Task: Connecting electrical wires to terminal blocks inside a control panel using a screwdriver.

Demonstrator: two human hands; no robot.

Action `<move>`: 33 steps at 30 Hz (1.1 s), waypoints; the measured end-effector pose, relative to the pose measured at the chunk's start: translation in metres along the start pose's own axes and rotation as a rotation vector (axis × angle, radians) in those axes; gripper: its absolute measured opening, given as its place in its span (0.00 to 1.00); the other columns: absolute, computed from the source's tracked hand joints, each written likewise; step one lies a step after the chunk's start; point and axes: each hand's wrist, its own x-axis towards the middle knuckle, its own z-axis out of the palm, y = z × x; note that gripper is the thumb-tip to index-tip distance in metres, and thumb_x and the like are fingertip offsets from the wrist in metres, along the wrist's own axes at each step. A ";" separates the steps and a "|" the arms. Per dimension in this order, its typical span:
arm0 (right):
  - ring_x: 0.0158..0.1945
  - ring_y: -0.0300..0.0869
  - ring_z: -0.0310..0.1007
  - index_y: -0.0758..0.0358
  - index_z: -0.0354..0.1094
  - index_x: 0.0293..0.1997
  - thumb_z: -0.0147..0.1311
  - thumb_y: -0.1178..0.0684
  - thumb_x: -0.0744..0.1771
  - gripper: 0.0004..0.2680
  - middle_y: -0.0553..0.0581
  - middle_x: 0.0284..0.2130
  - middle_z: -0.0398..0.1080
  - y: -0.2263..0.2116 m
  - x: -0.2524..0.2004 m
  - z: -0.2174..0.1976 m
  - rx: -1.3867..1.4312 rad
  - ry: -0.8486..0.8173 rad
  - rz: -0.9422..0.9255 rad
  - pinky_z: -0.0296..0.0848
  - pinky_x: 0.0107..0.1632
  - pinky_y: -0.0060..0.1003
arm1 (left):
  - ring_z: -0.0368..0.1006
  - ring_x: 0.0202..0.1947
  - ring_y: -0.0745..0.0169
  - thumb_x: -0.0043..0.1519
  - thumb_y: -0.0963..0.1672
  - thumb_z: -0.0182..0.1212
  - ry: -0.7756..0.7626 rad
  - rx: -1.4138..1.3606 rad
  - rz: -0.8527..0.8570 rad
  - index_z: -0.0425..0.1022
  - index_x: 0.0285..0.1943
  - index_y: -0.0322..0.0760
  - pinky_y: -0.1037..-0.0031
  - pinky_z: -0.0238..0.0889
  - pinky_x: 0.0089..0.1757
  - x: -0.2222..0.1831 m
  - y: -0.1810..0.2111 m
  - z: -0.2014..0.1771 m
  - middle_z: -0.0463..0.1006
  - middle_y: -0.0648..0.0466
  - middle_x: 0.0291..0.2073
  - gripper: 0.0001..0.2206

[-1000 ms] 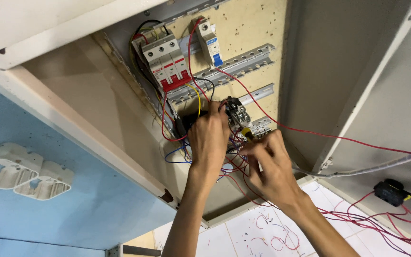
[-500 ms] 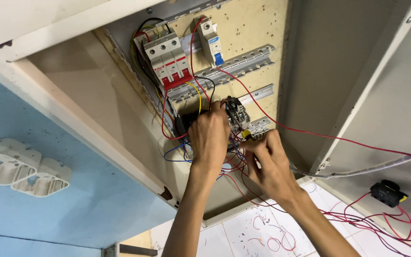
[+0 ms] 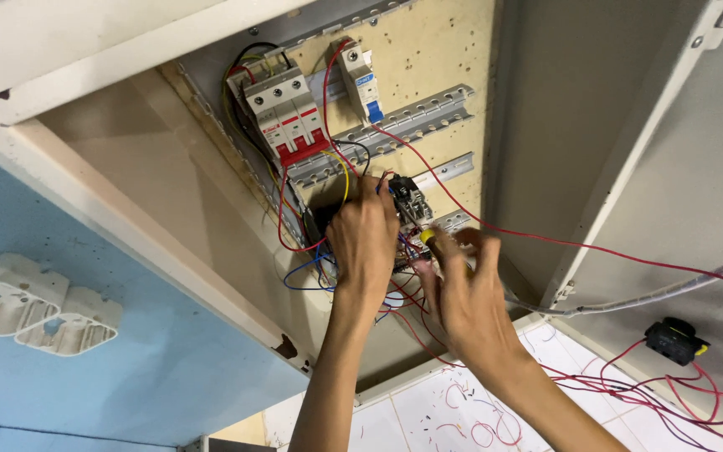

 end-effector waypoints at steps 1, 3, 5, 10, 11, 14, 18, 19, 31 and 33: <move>0.41 0.65 0.71 0.71 0.59 0.62 0.53 0.59 0.69 0.15 0.69 0.43 0.59 0.002 0.000 -0.001 -0.002 0.001 0.000 0.79 0.32 0.58 | 0.80 0.24 0.33 0.68 0.48 0.53 0.000 -0.002 0.001 0.74 0.46 0.43 0.46 0.72 0.30 0.000 -0.002 0.004 0.77 0.42 0.15 0.08; 0.26 0.57 0.67 0.73 0.55 0.62 0.48 0.69 0.67 0.16 0.59 0.34 0.50 0.005 -0.001 -0.003 0.035 -0.072 0.023 0.73 0.26 0.51 | 0.80 0.23 0.33 0.68 0.49 0.53 0.010 0.047 -0.011 0.74 0.45 0.46 0.47 0.72 0.29 -0.001 -0.006 0.012 0.76 0.43 0.14 0.08; 0.32 0.56 0.63 0.69 0.61 0.54 0.49 0.68 0.62 0.15 0.58 0.33 0.53 0.012 -0.003 -0.007 0.101 -0.099 -0.058 0.71 0.33 0.49 | 0.80 0.24 0.32 0.69 0.49 0.51 0.020 0.026 -0.012 0.73 0.44 0.44 0.46 0.72 0.30 0.000 -0.001 0.008 0.76 0.41 0.14 0.09; 0.42 0.60 0.58 0.61 0.65 0.39 0.58 0.68 0.52 0.17 0.59 0.33 0.59 0.016 -0.010 -0.003 0.152 -0.188 -0.231 0.66 0.48 0.48 | 0.80 0.22 0.34 0.70 0.51 0.50 0.068 0.011 -0.028 0.71 0.43 0.46 0.46 0.72 0.29 -0.001 -0.003 0.004 0.75 0.43 0.13 0.11; 0.45 0.59 0.55 0.64 0.64 0.46 0.51 0.71 0.53 0.20 0.63 0.42 0.57 0.010 -0.007 -0.009 0.160 -0.244 -0.156 0.64 0.50 0.48 | 0.76 0.21 0.32 0.70 0.48 0.51 0.094 -0.035 0.031 0.70 0.42 0.43 0.47 0.65 0.24 -0.005 0.002 -0.005 0.76 0.42 0.15 0.08; 0.51 0.57 0.61 0.67 0.60 0.59 0.42 0.73 0.58 0.23 0.70 0.55 0.52 0.005 -0.007 -0.012 0.197 -0.295 0.025 0.67 0.53 0.47 | 0.72 0.17 0.32 0.71 0.45 0.51 0.097 -0.073 0.073 0.68 0.44 0.39 0.50 0.57 0.18 -0.032 0.006 -0.034 0.75 0.41 0.16 0.06; 0.54 0.52 0.74 0.66 0.56 0.65 0.48 0.63 0.68 0.16 0.67 0.52 0.70 0.026 -0.021 -0.025 0.375 -0.341 0.311 0.68 0.56 0.39 | 0.77 0.28 0.38 0.72 0.46 0.43 -0.120 -0.214 0.042 0.66 0.41 0.38 0.54 0.65 0.25 -0.086 0.006 -0.058 0.79 0.44 0.29 0.10; 0.54 0.52 0.74 0.66 0.56 0.65 0.48 0.63 0.68 0.16 0.67 0.52 0.70 0.025 -0.023 -0.030 0.375 -0.343 0.313 0.68 0.56 0.39 | 0.77 0.28 0.38 0.72 0.46 0.43 -0.123 -0.214 0.040 0.66 0.41 0.38 0.54 0.65 0.25 -0.098 0.001 -0.055 0.79 0.44 0.29 0.10; 0.44 0.35 0.82 0.50 0.69 0.61 0.58 0.49 0.66 0.16 0.45 0.48 0.80 0.049 -0.038 -0.061 0.163 -0.315 0.583 0.73 0.45 0.31 | 0.75 0.59 0.47 0.67 0.44 0.58 -0.218 -0.814 0.169 0.56 0.72 0.29 0.60 0.64 0.59 -0.148 -0.002 -0.041 0.77 0.42 0.59 0.25; 0.33 0.39 0.79 0.53 0.72 0.55 0.55 0.45 0.67 0.13 0.46 0.40 0.82 0.046 -0.032 -0.059 0.106 -0.313 0.611 0.71 0.40 0.34 | 0.77 0.44 0.56 0.64 0.38 0.57 0.192 -0.746 0.103 0.71 0.58 0.32 0.70 0.72 0.46 -0.142 0.003 -0.021 0.80 0.48 0.46 0.13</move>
